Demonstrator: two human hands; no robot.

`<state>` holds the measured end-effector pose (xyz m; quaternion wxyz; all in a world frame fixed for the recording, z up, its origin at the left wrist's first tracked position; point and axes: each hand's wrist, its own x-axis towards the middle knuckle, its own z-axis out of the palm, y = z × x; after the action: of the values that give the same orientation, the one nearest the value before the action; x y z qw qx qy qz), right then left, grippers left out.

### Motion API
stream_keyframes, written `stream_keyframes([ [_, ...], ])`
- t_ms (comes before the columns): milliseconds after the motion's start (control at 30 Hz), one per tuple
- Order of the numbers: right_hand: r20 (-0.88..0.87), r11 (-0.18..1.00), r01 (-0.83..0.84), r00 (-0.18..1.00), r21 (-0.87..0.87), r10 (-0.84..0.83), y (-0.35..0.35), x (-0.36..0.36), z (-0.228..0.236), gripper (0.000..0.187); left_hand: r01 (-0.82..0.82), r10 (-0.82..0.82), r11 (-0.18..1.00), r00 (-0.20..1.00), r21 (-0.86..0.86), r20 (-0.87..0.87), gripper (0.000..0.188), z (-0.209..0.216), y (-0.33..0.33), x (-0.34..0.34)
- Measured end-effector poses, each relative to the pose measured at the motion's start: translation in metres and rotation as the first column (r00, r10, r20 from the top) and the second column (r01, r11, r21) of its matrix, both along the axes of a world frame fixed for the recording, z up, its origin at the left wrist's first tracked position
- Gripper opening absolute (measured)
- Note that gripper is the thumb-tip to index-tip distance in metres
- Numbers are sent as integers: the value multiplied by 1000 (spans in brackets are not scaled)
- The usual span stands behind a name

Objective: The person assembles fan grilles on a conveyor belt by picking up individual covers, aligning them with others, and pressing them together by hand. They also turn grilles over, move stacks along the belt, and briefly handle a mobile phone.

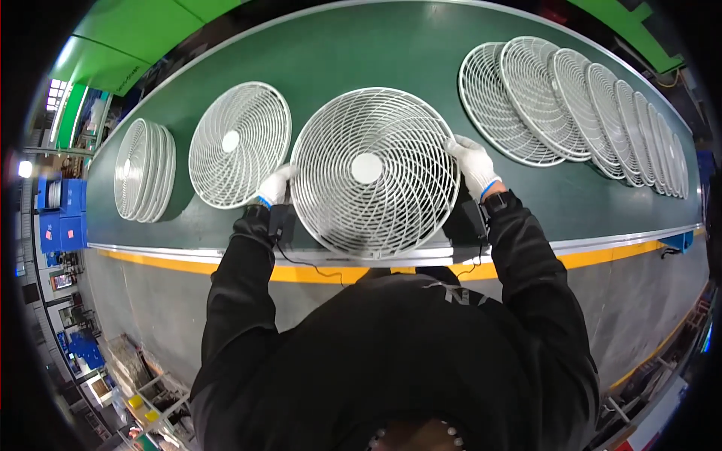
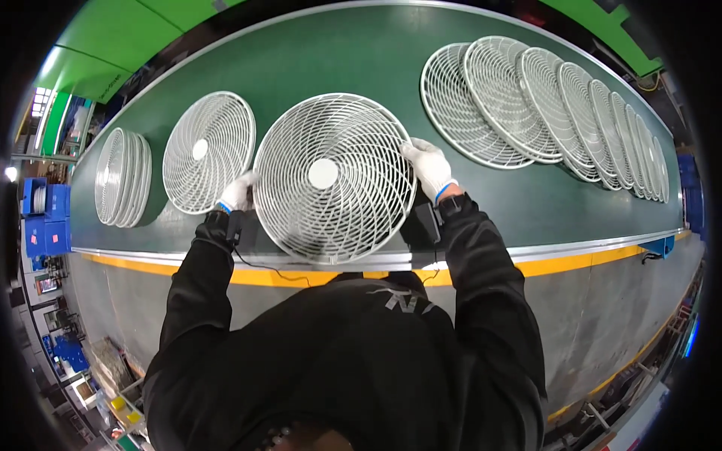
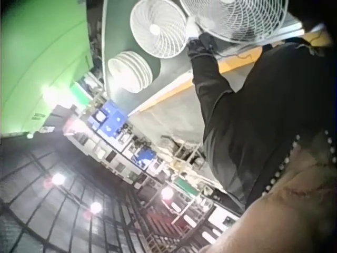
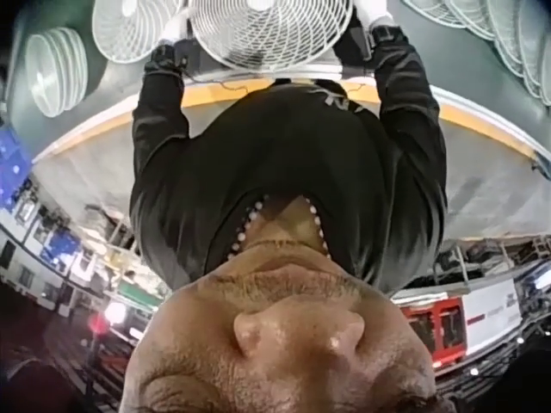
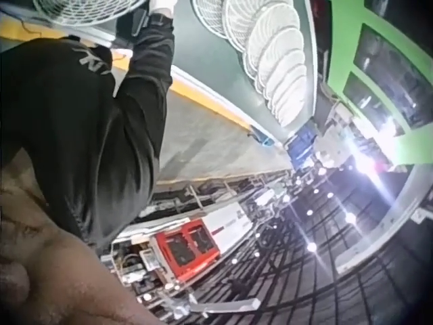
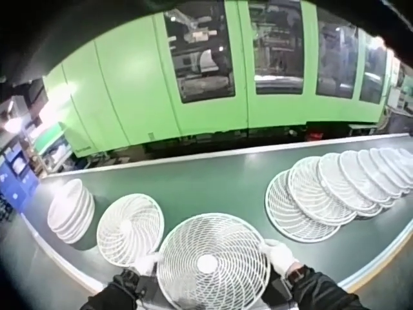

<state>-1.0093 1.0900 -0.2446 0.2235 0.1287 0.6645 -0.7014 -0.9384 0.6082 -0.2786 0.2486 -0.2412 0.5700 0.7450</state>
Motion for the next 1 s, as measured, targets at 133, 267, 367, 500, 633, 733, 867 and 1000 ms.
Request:
stream_keyframes([
  [133, -43, 935, 79, 994, -346, -100, -9, 13, 84, 45, -215, 214, 977, 977, 12, 11, 46, 29, -2, -6],
  [267, -433, 996, -23, 901, -91, -19, -6, 26, 145, 41, -360, 460, 872, 833, 330, -308, 49, 104, 21, -22],
  [367, -563, 990, 92, 826, 106, -16, -13, 37, 172, 40, -246, 240, 967, 809, 62, -536, 52, 159, 17, -22],
  [500, -859, 954, 243, 512, 174, 26, -21, 55, 174, 36, -296, -52, 849, 778, -438, -626, 54, 205, 33, 3],
  [633, -932, 952, 287, 361, 105, -6, -23, 68, 176, 29, -314, -83, 868, 672, -385, -735, 52, 212, 39, 28],
  [733, -872, 967, 230, 489, 105, -22, -21, 72, 189, 23, -257, -150, 848, 722, -464, -675, 54, 223, 34, 42],
  [867, -900, 930, 167, 355, 329, 254, -52, 81, 253, 19, -174, -215, 855, 739, -489, -638, 49, 264, 65, 65],
  [1000, -862, 865, 144, 255, 481, 437, -66, 89, 280, 19, -151, -289, 812, 735, -564, -613, 46, 291, 86, 85],
])
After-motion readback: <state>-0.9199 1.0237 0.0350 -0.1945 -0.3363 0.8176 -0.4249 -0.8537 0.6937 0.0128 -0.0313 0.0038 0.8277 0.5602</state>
